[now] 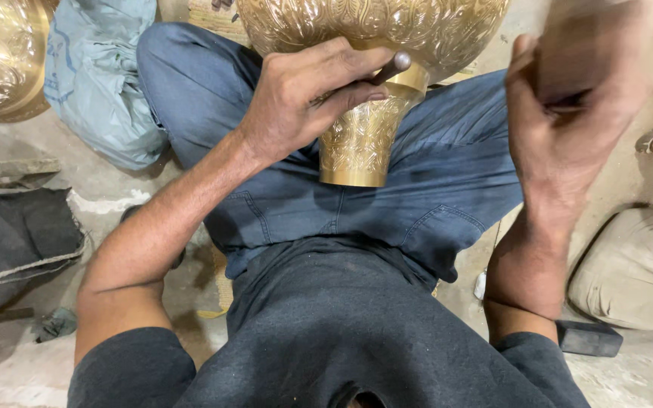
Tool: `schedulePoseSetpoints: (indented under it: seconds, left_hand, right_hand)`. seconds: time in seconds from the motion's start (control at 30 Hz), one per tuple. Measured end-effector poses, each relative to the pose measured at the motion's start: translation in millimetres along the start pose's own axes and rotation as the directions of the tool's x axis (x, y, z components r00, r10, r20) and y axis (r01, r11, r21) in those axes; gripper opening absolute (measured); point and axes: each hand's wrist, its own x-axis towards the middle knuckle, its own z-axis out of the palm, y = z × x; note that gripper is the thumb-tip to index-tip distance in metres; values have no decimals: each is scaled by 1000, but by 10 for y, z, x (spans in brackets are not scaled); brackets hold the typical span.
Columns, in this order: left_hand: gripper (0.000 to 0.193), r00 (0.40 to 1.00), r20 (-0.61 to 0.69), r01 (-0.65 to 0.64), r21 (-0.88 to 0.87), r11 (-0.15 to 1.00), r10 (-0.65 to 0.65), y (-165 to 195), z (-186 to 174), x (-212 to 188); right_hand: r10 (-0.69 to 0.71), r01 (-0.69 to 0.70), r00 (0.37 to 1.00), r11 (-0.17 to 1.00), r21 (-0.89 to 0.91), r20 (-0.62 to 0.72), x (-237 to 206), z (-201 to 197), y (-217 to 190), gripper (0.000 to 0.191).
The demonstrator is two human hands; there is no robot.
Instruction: The person sits cross-legged on the floor with a large engraved brass vessel across their lap. They hold a steel punch against the brass rim and body and strike it with a wooden mallet, repositioning the punch repeatedly to work the metal surface around the vessel.
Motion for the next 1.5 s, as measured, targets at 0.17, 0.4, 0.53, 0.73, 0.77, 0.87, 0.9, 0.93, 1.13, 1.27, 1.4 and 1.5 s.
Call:
schedulePoseSetpoints:
  seconds: [0.17,0.4,0.53,0.73,0.77,0.87,0.9,0.93,1.13,1.27,1.4,1.5]
  left_hand:
    - [35,999,-11,-40,-10,999,40,-31,5,-5]
    - [32,999,1,-41,25,999,41,-62,19,-14]
    - [38,1000,-4,-27,-24,999,27,-26,1,-23]
    - [37,999,-2,-35,9,999,35,-20,3,21]
    - [37,999,-3,-38,1,999,38,-20,-1,18]
    - [35,999,5,-40,-14,999,40,-31,-8,14]
    - [35,1000,7,-24,-14,1000,24,-24,-8,-1]
    - [36,1000,4,-15,-19,1000,16,-20,-6,-15]
    - [36,999,-16,-53,-48,997,52,-70,6,-48]
    - [35,998,-41,-56,-56,997,53,-96,16,-65]
    - [35,999,-31,-17,-73,997,15,-104,32,-68]
    - [36,999,-39,-5,-5,1000,5,-104,41,-72]
  right_hand:
    - [-158,162,987,967,-198,36,-2,85,39,32]
    - [-69,85,994,977,-198,87,8,73,55,29]
    - [-44,36,999,974,-226,-31,-21,117,97,25]
    - [409,-188,874,782,595,-262,45,279,34,18]
    - [344,-174,909,827,535,-235,64,244,16,21]
    - [-62,62,998,998,-17,-30,110,133,-38,23]
    - [-165,172,985,965,-196,51,118,87,-41,25]
    - [-179,185,983,943,-278,48,110,70,-52,28]
    - [65,-58,995,992,109,-69,8,166,-12,24]
    - [35,-24,996,991,131,-80,-11,221,31,27]
    - [-152,153,987,988,24,-57,14,216,27,34]
    - [-153,150,988,983,-101,-23,20,221,7,41]
